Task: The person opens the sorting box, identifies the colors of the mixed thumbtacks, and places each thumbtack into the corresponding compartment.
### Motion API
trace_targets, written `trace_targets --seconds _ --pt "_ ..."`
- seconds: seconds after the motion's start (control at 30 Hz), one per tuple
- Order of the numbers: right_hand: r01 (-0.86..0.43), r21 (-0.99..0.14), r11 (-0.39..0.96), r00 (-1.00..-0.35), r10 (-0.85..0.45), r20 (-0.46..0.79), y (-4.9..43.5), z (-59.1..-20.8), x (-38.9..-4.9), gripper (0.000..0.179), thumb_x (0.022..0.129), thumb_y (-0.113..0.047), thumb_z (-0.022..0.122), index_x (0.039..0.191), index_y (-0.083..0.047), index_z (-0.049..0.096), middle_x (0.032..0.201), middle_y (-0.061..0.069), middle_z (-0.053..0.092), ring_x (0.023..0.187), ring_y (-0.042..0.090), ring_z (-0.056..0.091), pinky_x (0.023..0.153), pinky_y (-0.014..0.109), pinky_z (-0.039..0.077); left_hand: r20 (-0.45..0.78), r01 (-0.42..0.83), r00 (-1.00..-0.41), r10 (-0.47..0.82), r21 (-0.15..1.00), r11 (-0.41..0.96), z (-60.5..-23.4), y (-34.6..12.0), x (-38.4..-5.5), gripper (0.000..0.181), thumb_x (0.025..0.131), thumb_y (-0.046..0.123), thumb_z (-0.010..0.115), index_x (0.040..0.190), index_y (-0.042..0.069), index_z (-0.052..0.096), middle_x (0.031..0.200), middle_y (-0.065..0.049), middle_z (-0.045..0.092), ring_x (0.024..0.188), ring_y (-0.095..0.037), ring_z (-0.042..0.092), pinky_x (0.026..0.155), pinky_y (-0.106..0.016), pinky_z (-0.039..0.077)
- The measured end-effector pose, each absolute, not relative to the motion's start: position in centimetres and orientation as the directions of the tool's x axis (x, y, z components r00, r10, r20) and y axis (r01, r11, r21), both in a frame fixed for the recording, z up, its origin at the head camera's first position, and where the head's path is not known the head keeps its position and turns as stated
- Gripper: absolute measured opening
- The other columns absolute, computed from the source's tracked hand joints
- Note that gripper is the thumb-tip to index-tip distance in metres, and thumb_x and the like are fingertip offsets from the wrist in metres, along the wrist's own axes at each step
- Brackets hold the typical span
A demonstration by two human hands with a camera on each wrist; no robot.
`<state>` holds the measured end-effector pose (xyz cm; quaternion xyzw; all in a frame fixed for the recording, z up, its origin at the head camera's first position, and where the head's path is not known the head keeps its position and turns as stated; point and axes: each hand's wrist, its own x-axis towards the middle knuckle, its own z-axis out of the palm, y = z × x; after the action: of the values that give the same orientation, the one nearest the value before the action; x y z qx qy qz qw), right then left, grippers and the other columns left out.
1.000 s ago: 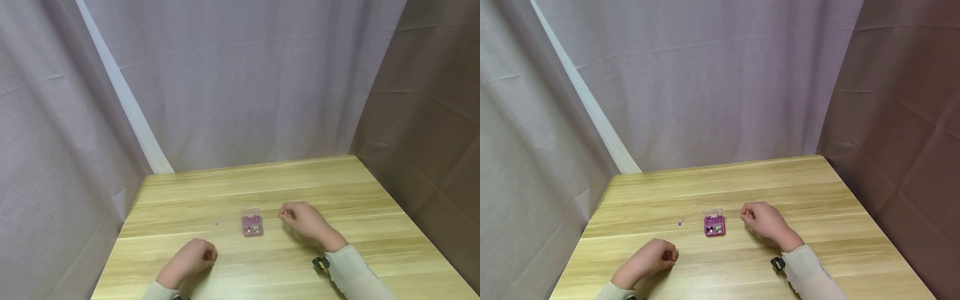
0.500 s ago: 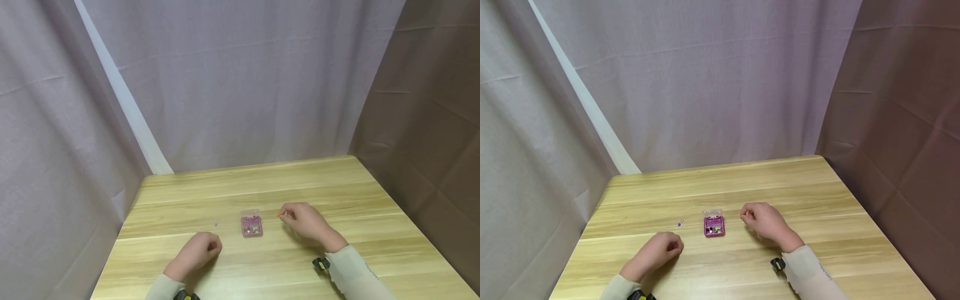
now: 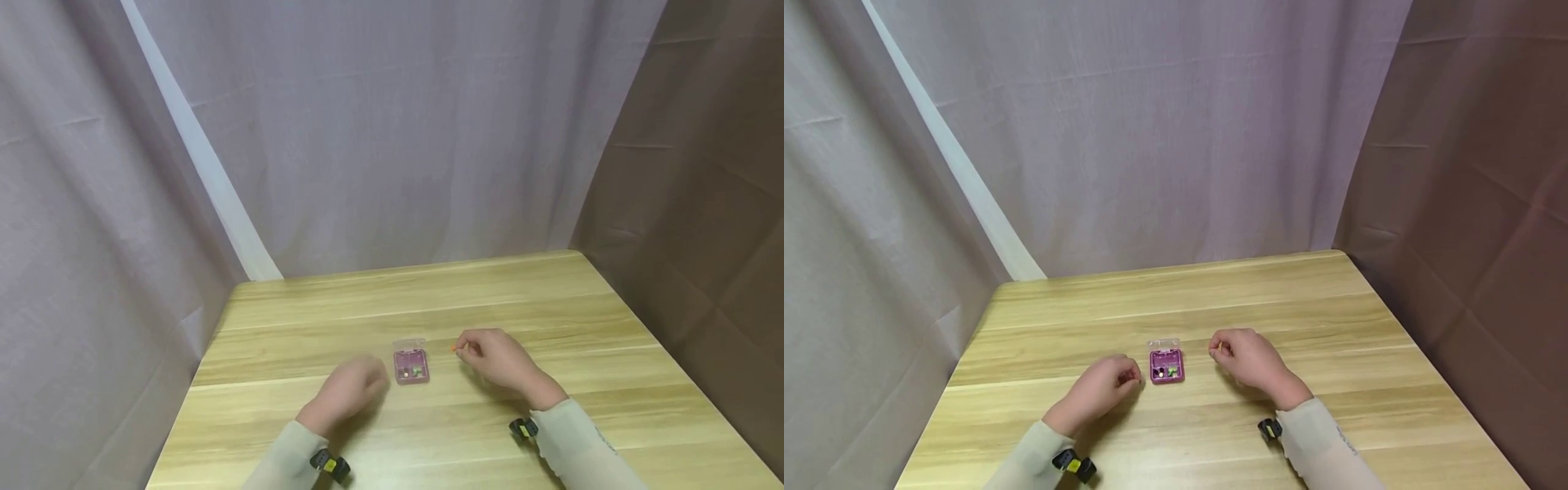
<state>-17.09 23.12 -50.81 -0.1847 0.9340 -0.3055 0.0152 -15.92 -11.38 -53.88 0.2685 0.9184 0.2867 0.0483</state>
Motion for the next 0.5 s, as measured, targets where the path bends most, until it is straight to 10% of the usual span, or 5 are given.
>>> trace_targets --seconds 0.5 --pt "-0.316 -0.580 0.750 -0.938 -0.341 0.070 23.3 -50.9 -16.9 0.010 0.107 -0.022 0.073 0.112 -0.017 0.080 0.066 -0.011 0.053 0.054 0.006 0.044 0.053 0.028 0.043 0.076 0.489 -0.841 0.536 0.531 0.692 -54.5 -8.2 -17.7 0.019 0.107 0.023 0.069 0.088 0.026 0.068 0.084 0.015 0.061 0.079 -0.007 0.058 0.080 -0.033 0.055"
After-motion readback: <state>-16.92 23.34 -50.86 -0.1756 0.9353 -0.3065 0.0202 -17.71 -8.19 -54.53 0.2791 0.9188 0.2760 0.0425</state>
